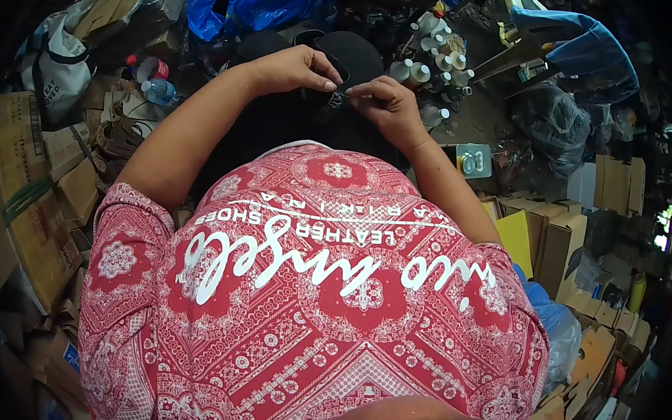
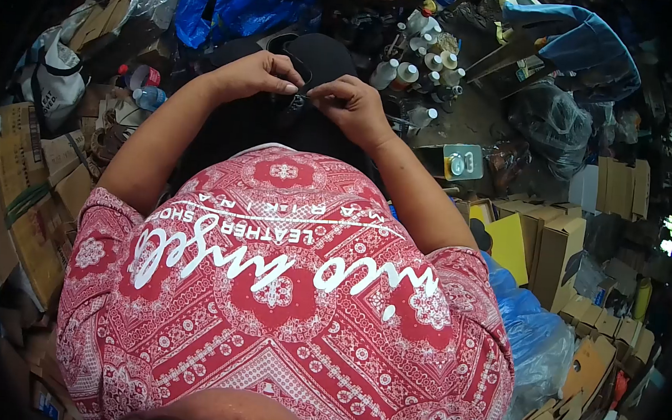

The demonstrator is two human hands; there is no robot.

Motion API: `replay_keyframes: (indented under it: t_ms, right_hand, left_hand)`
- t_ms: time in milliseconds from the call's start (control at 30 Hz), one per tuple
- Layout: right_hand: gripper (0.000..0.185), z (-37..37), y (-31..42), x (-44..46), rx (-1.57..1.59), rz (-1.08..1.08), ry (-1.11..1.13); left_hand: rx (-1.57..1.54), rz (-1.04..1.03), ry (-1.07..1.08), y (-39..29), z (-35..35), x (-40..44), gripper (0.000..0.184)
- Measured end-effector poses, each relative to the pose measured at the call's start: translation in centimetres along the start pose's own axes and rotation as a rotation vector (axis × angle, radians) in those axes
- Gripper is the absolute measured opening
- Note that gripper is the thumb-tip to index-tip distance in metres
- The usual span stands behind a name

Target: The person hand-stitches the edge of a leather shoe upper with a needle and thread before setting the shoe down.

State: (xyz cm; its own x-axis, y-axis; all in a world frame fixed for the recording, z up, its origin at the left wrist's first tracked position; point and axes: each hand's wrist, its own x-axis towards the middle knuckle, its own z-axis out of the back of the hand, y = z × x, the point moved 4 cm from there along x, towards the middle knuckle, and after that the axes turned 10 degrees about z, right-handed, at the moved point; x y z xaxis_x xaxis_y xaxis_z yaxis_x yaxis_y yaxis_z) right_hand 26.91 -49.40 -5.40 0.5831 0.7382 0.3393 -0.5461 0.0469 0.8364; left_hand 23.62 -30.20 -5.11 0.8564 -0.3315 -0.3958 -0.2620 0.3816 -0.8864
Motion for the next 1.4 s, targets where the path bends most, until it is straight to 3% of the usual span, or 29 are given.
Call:
replay_keyframes:
  t_ms: [233,333,400,467,533,633,700,767,900,933,1000,1033,1067,1133,1167,1200,1267,1300,1333,1367,1400]
  right_hand:
    - [0.017,-0.1,2.7,-0.4,-0.27,0.063,0.036]
    - [0.016,0.0,4.6,0.7,-0.528,0.153,0.18]
    - [0.017,-0.4,5.0,1.7,-0.71,0.147,0.428]
    - [0.016,-0.5,4.8,2.8,-0.71,0.134,0.477]
    - [0.016,-0.5,3.6,3.6,-0.716,0.13,0.527]
    - [0.015,-0.8,2.0,3.6,-0.506,0.085,0.508]
    - [0.012,-0.4,1.4,3.4,-0.28,-0.111,0.42]
    - [0.011,0.3,1.0,2.6,-0.177,-0.218,0.369]
    - [0.022,5.9,-2.2,-0.5,0.386,-0.578,0.226]
    - [0.021,8.1,-3.2,-2.2,0.83,-0.393,-0.022]
    - [0.029,12.7,-1.2,-3.2,1.181,-0.205,-0.344]
    - [0.031,15.1,-1.3,-3.9,1.256,-0.189,-0.364]
    - [0.03,16.2,-1.8,-4.2,1.16,-0.16,-0.19]
    - [0.028,15.6,-2.6,-5.4,0.492,-0.474,-0.209]
    - [0.026,14.4,-1.8,-5.0,0.18,-0.441,-0.05]
    - [0.025,13.4,-3.4,-5.8,0.047,-0.51,0.071]
    - [0.024,10.7,-2.3,-6.2,-0.149,-0.558,0.06]
    - [0.024,10.5,-2.1,-6.3,-0.152,-0.56,0.063]
    - [0.025,10.0,-1.9,-6.2,-0.501,-0.517,0.311]
    - [0.029,9.6,-1.9,-6.4,-0.845,-0.456,0.561]
    - [0.029,10.0,-2.0,-7.2,-0.84,-0.46,0.566]
  left_hand:
    - [0.138,0.018,0.076,-0.7,-0.1,0.1,0.026]
    - [0.167,0.015,0.121,-0.9,-0.1,0.0,0.027]
    - [0.174,0.003,0.158,-1.0,-0.2,0.3,0.029]
    - [0.293,-0.025,0.114,-1.2,-0.3,0.7,0.032]
    - [0.207,0.017,0.094,-0.8,0.0,1.4,0.03]
    - [0.133,0.037,0.002,0.2,0.0,1.8,0.027]
    - [0.155,0.01,-0.062,0.3,0.0,1.6,0.028]
    - [0.495,-0.176,-0.624,-1.2,-0.1,-1.2,0.034]
    - [0.476,0.014,-0.472,-0.2,-1.0,-6.3,0.036]
    - [0.471,0.049,-0.406,0.4,-0.3,-7.5,0.034]
    - [0.476,-0.011,-0.653,2.3,3.0,-9.7,0.026]
    - [0.346,0.034,-0.766,3.8,5.0,-10.2,0.02]
    - [0.217,0.077,-0.875,5.2,7.0,-10.4,0.015]
    - [-0.248,-0.116,-0.793,5.5,8.5,-9.7,0.016]
    - [-0.59,-0.073,-0.768,5.8,8.2,-9.1,0.029]
    - [-0.592,-0.077,-0.768,4.2,7.3,-8.6,0.029]
    - [-1.188,-0.342,-0.5,-0.1,4.2,-7.1,0.041]
    - [-1.449,-0.166,-0.672,-3.3,2.7,-7.1,0.041]
    - [-1.453,-0.164,-0.671,-1.1,3.8,-6.7,0.041]
    - [-1.386,-0.327,-0.367,1.7,5.5,-5.7,0.038]
    - [-1.297,-0.476,-0.066,3.0,6.2,-5.7,0.04]
